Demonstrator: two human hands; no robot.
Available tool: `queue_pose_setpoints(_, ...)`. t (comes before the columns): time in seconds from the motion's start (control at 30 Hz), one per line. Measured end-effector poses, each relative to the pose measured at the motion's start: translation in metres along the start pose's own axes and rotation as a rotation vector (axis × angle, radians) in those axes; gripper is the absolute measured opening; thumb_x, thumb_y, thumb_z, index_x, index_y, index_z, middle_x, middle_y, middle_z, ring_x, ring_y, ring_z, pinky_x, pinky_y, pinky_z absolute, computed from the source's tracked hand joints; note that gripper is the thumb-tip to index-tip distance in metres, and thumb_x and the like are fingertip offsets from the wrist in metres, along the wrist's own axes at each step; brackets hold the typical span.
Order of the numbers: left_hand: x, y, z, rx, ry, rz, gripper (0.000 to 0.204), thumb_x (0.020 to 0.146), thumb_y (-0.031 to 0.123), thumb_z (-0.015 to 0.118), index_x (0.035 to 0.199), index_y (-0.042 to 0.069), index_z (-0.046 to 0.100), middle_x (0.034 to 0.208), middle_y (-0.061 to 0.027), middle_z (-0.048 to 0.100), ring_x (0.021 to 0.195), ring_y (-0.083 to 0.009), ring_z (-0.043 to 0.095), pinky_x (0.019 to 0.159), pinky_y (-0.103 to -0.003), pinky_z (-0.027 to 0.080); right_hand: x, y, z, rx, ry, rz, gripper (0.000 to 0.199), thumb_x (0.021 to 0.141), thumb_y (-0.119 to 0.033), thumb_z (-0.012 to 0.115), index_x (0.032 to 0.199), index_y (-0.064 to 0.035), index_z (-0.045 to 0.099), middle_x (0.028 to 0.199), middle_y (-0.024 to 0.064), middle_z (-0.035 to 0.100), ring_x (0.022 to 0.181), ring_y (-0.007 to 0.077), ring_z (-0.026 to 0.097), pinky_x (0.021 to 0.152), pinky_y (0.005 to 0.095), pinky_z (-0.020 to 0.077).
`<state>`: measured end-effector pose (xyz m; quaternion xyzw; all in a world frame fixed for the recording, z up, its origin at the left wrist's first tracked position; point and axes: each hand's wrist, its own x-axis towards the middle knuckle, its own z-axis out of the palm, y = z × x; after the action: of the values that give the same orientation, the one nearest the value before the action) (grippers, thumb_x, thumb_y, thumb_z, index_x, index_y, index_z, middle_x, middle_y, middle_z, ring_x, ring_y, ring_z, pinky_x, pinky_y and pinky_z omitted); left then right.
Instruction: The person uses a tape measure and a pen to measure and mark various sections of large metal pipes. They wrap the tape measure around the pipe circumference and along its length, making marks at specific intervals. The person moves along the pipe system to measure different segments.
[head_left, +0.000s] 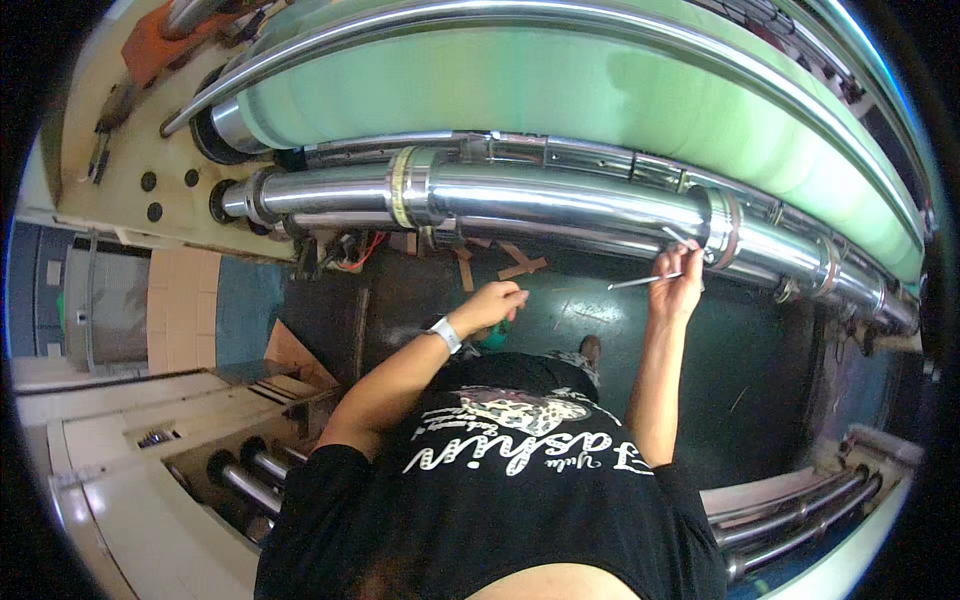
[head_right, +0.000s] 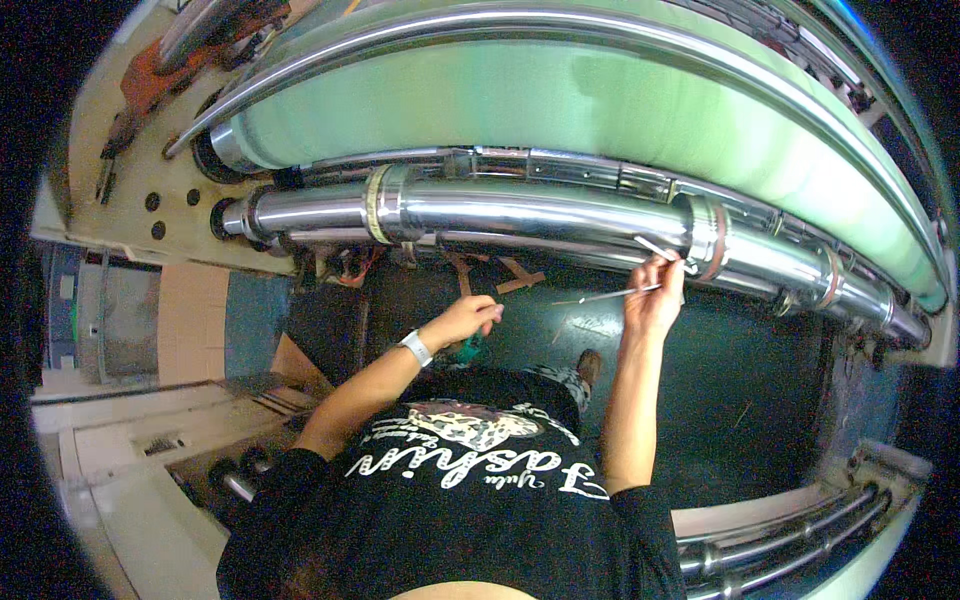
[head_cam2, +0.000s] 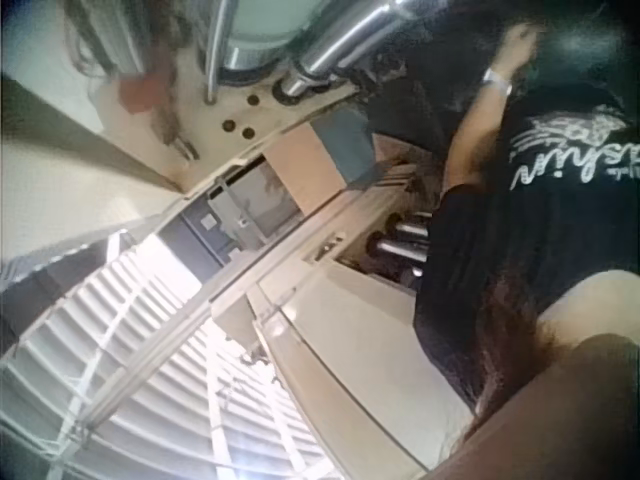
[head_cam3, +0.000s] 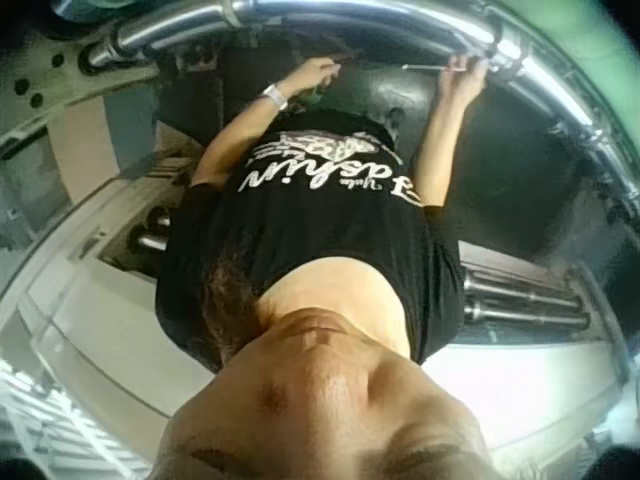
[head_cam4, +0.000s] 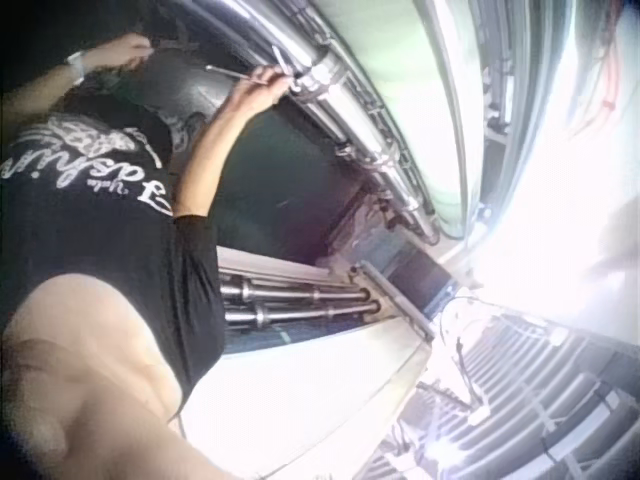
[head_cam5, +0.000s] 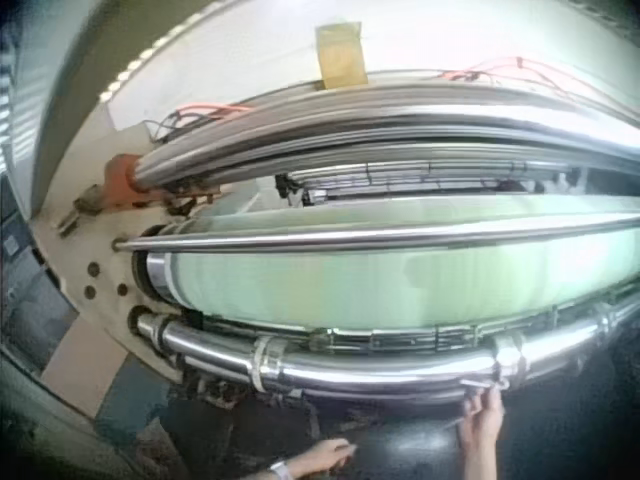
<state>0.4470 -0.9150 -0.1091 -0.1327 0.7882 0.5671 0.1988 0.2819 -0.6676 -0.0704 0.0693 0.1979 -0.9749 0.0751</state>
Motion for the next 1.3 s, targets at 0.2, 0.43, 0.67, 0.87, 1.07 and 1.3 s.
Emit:
queue_pose_setpoints(0.2,-0.07,-0.085,-0.112,-0.042,0.107,-0.162,0.03,0.088,0.028,0.047,0.076,0.003,0.056,0.058,-0.0027,0.054,0.054,-0.0104,0.05,0.055,-0.024,0.038,0.009,0.01,0.005,-0.108,0.084,-0.275,0.027,0.092,-0.029,0.038,0.079,-0.0076,0.048,0.064,0.0011,0.047,0.046,0.0088,0.032,0.041,0.0222,0.0268)
queue_pose_setpoints(0.43,-0.105,-0.148,-0.152,0.013,0.112,-0.233,0.033,0.087,0.03,0.046,0.075,0.001,0.056,0.058,-0.0051,0.055,0.055,-0.013,0.051,0.055,-0.028,0.039,0.015,0.025,0.014,-0.189,0.246,-0.397,0.025,0.093,-0.025,0.035,0.077,-0.0088,0.047,0.066,0.0012,0.044,0.057,0.012,0.038,0.053,0.026,0.0325)
queue_pose_setpoints(0.67,-0.099,-0.125,-0.138,0.104,-0.004,-0.26,0.031,0.088,0.029,0.047,0.076,0.002,0.056,0.055,-0.0022,0.053,0.055,-0.0105,0.048,0.057,-0.025,0.037,0.032,0.015,-0.019,-0.079,0.112,-0.398,0.028,0.092,-0.025,0.037,0.082,-0.0038,0.051,0.078,0.007,0.054,0.071,0.0173,0.05,0.063,0.0305,0.0417)
queue_pose_setpoints(0.87,-0.098,-0.128,-0.135,0.17,-0.019,-0.221,0.029,0.087,0.029,0.048,0.075,0.003,0.056,0.056,-0.0018,0.054,0.053,-0.01,0.047,0.054,-0.026,0.037,0.039,0.015,-0.001,-0.063,0.331,-0.486,0.019,0.089,-0.013,0.042,0.084,0.003,0.052,0.077,0.0119,0.055,0.071,0.0213,0.055,0.069,0.0349,0.05)
queue_pose_setpoints(1.07,-0.098,-0.123,-0.136,0.225,-0.004,-0.227,0.033,0.086,0.03,0.048,0.075,0.001,0.056,0.056,-0.0054,0.055,0.055,-0.0148,0.052,0.055,-0.029,0.04,0.025,0.028,0.014,-0.16,0.374,-0.553,0.023,0.09,-0.014,0.04,0.083,0.005,0.05,0.074,0.0116,0.054,0.064,0.0195,0.055,0.064,0.0355,0.0525)
queue_pose_setpoints(1.3,-0.103,-0.141,-0.146,0.246,-0.012,-0.23,0.03,0.087,0.029,0.047,0.077,0.003,0.056,0.058,-0.0029,0.054,0.054,-0.0116,0.049,0.054,-0.026,0.038,0.036,0.016,0.003,-0.116,0.407,-0.531,0.022,0.091,-0.015,0.039,0.086,0.0046,0.049,0.075,0.0117,0.054,0.066,0.0193,0.055,0.063,0.0335,0.0533)
